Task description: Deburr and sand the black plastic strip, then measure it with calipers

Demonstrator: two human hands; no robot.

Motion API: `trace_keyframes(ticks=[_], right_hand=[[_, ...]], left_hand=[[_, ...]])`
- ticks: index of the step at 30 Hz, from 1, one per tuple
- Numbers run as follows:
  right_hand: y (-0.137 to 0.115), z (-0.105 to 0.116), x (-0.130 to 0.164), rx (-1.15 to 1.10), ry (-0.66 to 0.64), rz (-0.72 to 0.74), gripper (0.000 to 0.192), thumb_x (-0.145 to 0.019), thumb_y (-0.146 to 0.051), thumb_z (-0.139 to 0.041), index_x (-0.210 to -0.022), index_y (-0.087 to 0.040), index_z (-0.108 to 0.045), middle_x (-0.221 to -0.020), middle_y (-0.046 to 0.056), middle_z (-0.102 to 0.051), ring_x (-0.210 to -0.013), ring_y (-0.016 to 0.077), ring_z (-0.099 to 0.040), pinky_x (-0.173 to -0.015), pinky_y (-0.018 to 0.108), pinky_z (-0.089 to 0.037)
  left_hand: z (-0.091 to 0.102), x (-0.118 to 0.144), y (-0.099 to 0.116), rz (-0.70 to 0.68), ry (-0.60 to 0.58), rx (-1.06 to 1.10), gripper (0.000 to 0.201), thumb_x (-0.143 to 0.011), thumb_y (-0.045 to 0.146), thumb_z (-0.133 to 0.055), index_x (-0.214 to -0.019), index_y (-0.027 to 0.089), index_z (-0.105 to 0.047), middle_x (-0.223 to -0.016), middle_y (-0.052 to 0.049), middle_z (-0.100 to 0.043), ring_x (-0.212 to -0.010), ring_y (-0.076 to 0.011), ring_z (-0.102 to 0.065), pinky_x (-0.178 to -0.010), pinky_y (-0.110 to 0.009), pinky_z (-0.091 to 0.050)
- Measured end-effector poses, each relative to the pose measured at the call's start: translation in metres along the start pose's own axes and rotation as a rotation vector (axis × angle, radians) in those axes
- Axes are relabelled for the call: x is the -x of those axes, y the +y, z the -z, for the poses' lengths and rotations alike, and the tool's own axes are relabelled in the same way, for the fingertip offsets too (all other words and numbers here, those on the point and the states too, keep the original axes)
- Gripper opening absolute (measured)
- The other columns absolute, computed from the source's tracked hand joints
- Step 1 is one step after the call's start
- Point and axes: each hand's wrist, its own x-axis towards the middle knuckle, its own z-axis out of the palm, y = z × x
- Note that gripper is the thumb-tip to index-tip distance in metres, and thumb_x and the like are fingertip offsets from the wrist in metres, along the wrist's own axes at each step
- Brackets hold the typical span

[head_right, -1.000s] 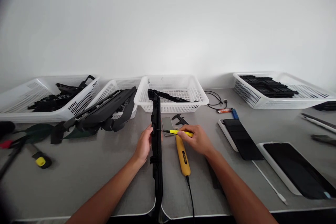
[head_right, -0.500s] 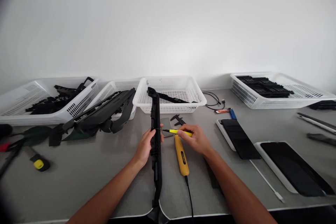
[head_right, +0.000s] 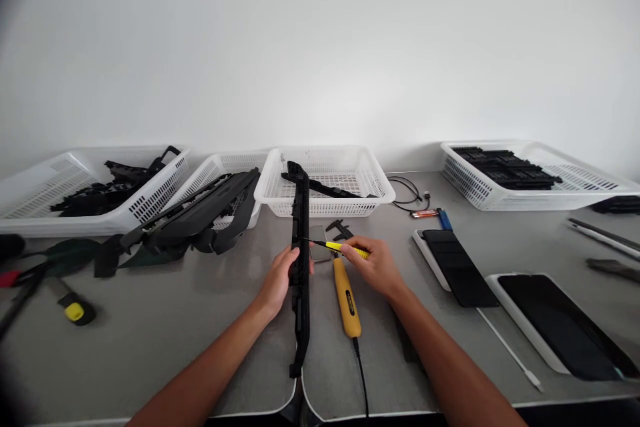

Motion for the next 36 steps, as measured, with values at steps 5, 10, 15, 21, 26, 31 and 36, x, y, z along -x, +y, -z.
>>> trace_keyframes(ticks=[5,10,15,21,26,31,36], right_hand=[[-0.002,0.000,0.001,-0.010,0.011,0.005,0.056,-0.098,-0.069,-0.057,-0.086,-0.018,-0.078,-0.069,0.002,-0.065,-0.064,0.0168,-0.054,-0.061,0.029,-0.040],[0.000,0.001,0.000,0.001,-0.037,0.011,0.055,-0.098,-0.069,-0.058,-0.086,-0.018,-0.078,-0.069,0.002,-0.065,-0.065,0.0160,-0.053,-0.061,0.029,-0.038],[0.002,0.004,0.000,0.024,-0.023,0.011,0.056,-0.096,-0.070,-0.059,-0.083,-0.018,-0.077,-0.066,0.001,-0.063,-0.063,0.0153,-0.051,-0.059,0.028,-0.036],[0.003,-0.001,-0.001,0.049,0.054,-0.012,0.059,-0.098,-0.071,-0.055,-0.090,-0.018,-0.079,-0.070,0.002,-0.066,-0.065,0.0167,-0.056,-0.062,0.029,-0.041],[0.003,-0.002,-0.001,0.023,0.073,-0.019,0.058,-0.098,-0.071,-0.056,-0.089,-0.018,-0.079,-0.069,0.002,-0.064,-0.065,0.0163,-0.054,-0.062,0.029,-0.040],[0.002,0.000,0.001,0.027,-0.064,0.005,0.056,-0.097,-0.068,-0.059,-0.082,-0.018,-0.077,-0.066,0.001,-0.060,-0.062,0.0145,-0.048,-0.059,0.028,-0.033],[0.004,-0.001,-0.001,0.032,0.026,-0.011,0.056,-0.099,-0.067,-0.056,-0.087,-0.018,-0.078,-0.070,0.002,-0.063,-0.064,0.0156,-0.052,-0.061,0.028,-0.037]], left_hand=[[-0.002,0.002,0.001,-0.002,-0.008,0.009,0.056,-0.091,0.064,-0.059,-0.116,0.015,-0.072,-0.069,-0.002,-0.067,-0.065,-0.0181,-0.055,-0.059,-0.027,-0.043],[-0.002,0.002,-0.001,0.010,-0.001,0.018,0.055,-0.091,0.062,-0.059,-0.116,0.014,-0.071,-0.070,-0.002,-0.067,-0.064,-0.0177,-0.054,-0.057,-0.027,-0.042],[-0.001,0.001,-0.003,-0.022,0.003,0.014,0.053,-0.095,0.060,-0.056,-0.116,0.014,-0.070,-0.070,-0.003,-0.067,-0.066,-0.0175,-0.054,-0.058,-0.026,-0.043],[0.000,0.002,-0.001,-0.004,-0.042,0.037,0.057,-0.095,0.062,-0.055,-0.123,0.014,-0.067,-0.072,-0.002,-0.067,-0.067,-0.0171,-0.053,-0.058,-0.025,-0.042],[-0.001,0.002,-0.002,-0.013,-0.049,0.016,0.057,-0.095,0.066,-0.055,-0.118,0.016,-0.068,-0.074,-0.002,-0.067,-0.066,-0.0169,-0.053,-0.057,-0.026,-0.041],[0.002,-0.001,-0.009,-0.042,-0.035,0.014,0.059,-0.094,0.076,-0.053,-0.090,0.018,-0.067,-0.077,-0.003,-0.066,-0.067,-0.0158,-0.052,-0.058,-0.026,-0.043],[0.004,-0.001,-0.008,-0.086,-0.076,0.014,0.054,-0.098,0.070,-0.052,-0.089,0.018,-0.065,-0.082,-0.005,-0.069,-0.068,-0.0156,-0.052,-0.059,-0.026,-0.042]])
